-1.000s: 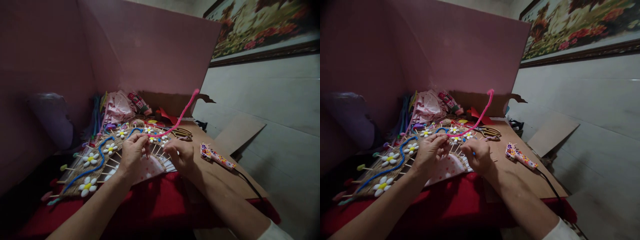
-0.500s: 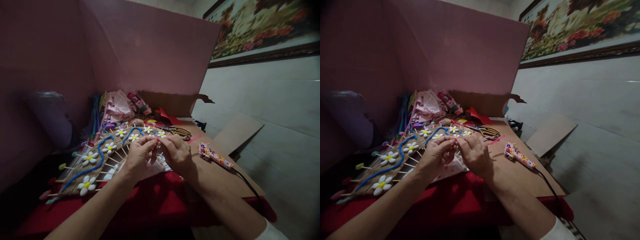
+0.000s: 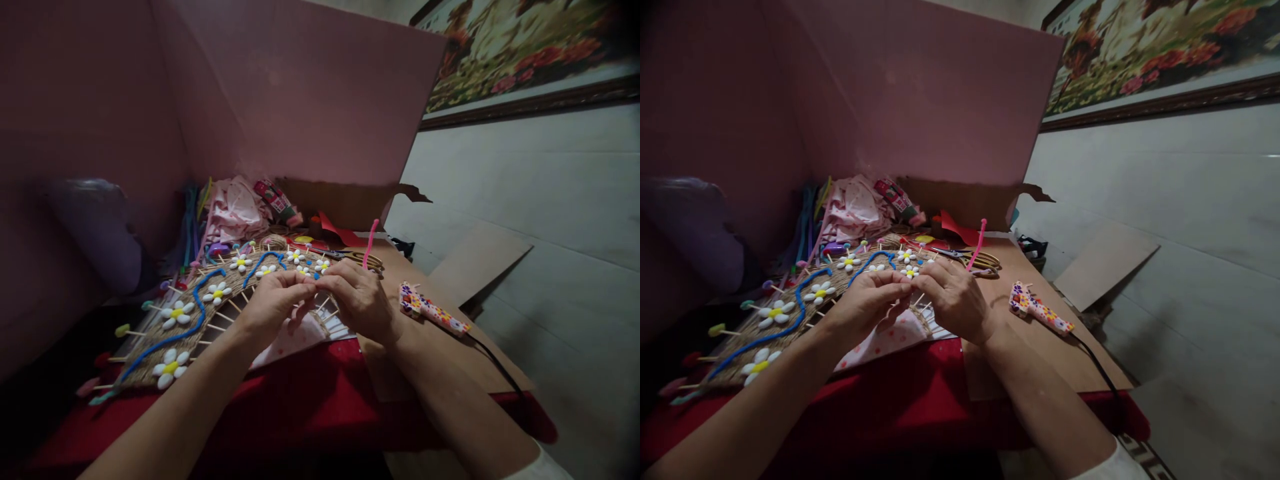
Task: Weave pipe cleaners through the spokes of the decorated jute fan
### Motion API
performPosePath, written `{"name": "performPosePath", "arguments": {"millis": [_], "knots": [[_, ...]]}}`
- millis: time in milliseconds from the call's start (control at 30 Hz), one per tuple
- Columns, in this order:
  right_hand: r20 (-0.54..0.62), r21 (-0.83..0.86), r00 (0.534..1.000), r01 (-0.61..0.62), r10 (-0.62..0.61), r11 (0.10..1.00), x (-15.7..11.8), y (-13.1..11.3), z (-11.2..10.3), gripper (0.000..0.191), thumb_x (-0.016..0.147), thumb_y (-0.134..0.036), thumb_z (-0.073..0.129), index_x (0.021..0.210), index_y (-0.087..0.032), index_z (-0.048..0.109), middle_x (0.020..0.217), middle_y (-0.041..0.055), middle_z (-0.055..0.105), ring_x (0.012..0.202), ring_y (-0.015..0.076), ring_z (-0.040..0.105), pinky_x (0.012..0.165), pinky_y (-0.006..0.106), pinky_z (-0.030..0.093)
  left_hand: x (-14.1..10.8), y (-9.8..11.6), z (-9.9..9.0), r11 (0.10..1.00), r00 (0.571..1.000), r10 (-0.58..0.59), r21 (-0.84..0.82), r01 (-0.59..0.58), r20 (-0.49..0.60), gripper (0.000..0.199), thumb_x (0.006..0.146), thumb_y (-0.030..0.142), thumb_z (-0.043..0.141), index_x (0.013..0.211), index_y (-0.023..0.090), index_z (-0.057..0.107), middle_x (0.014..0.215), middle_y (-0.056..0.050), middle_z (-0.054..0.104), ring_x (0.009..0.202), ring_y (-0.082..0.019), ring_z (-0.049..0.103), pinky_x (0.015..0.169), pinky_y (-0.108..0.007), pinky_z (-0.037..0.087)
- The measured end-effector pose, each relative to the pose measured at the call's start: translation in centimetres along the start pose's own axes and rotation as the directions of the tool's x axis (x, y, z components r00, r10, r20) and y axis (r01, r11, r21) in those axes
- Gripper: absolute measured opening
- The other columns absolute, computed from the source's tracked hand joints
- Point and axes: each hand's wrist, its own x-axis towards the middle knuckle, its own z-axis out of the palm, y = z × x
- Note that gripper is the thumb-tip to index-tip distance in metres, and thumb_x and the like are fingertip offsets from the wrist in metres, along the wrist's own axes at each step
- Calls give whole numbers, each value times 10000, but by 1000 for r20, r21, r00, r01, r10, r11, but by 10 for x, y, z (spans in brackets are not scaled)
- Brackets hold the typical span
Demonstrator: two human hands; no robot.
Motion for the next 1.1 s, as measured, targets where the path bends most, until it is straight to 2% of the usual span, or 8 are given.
{"name": "performPosePath", "arguments": {"millis": [100,233,367,500,633,767,933,1100], "knots": [[-20,25,998,-58,59,998,-1,-1,2,92,880,-143,487,925,-152,566,872,77,609,821,171,561,723,318,490,2,-1,1,996,994,-30,-91,21,-100,137,678,206,682,615,136,582,485,36,552,313,-28,374,271,-129,240],[-35,17,994,-106,106,994,-3,-5,6,82,889,-161,477,865,-163,556,798,63,609,774,168,567,696,313,484,3,-2,5,972,978,-64,-235,15,-200,123,623,154,712,641,130,593,503,30,572,376,-28,455,332,-102,304],[-12,23,984,-180,180,983,-3,-13,8,105,897,-174,467,889,-157,570,772,61,615,740,163,561,664,292,467,2,-2,11,955,966,-76,-298,-1,-248,137,600,136,713,657,126,589,536,18,593,416,-36,498,365,-101,340],[16,45,974,-226,225,973,-1,-17,6,141,904,-184,452,924,-143,585,791,71,622,750,166,566,674,293,456,1,-4,13,960,965,-58,-280,-16,-254,138,611,153,705,676,134,584,541,15,596,390,-41,468,336,-114,314],[29,-4,976,-216,216,976,0,-14,4,149,904,-205,447,870,-145,579,750,61,605,696,160,549,638,284,436,2,-6,8,984,987,-1,-175,-28,-163,133,661,218,686,660,135,582,540,14,578,367,-46,435,311,-138,303],[73,-38,984,-158,161,987,1,-6,2,174,912,-187,416,830,-148,565,751,66,611,733,165,562,672,284,432,3,-2,1,989,992,111,104,-105,-60,169,712,272,648,641,129,592,556,8,573,368,-48,434,331,-161,342],[169,-37,983,-60,65,998,0,0,1,182,910,-169,403,824,-155,563,786,72,610,774,169,562,680,278,426,2,5,-7,915,998,57,400,-47,-14,178,704,280,636,607,138,591,419,32,496,303,-48,384,300,-158,271],[161,-29,986,-48,52,998,0,1,1,171,907,-153,400,820,-158,548,771,67,600,761,171,548,674,282,424,0,7,-7,916,996,74,397,-50,-44,152,683,246,644,581,143,597,410,29,503,302,-42,378,303,-153,247]]}}
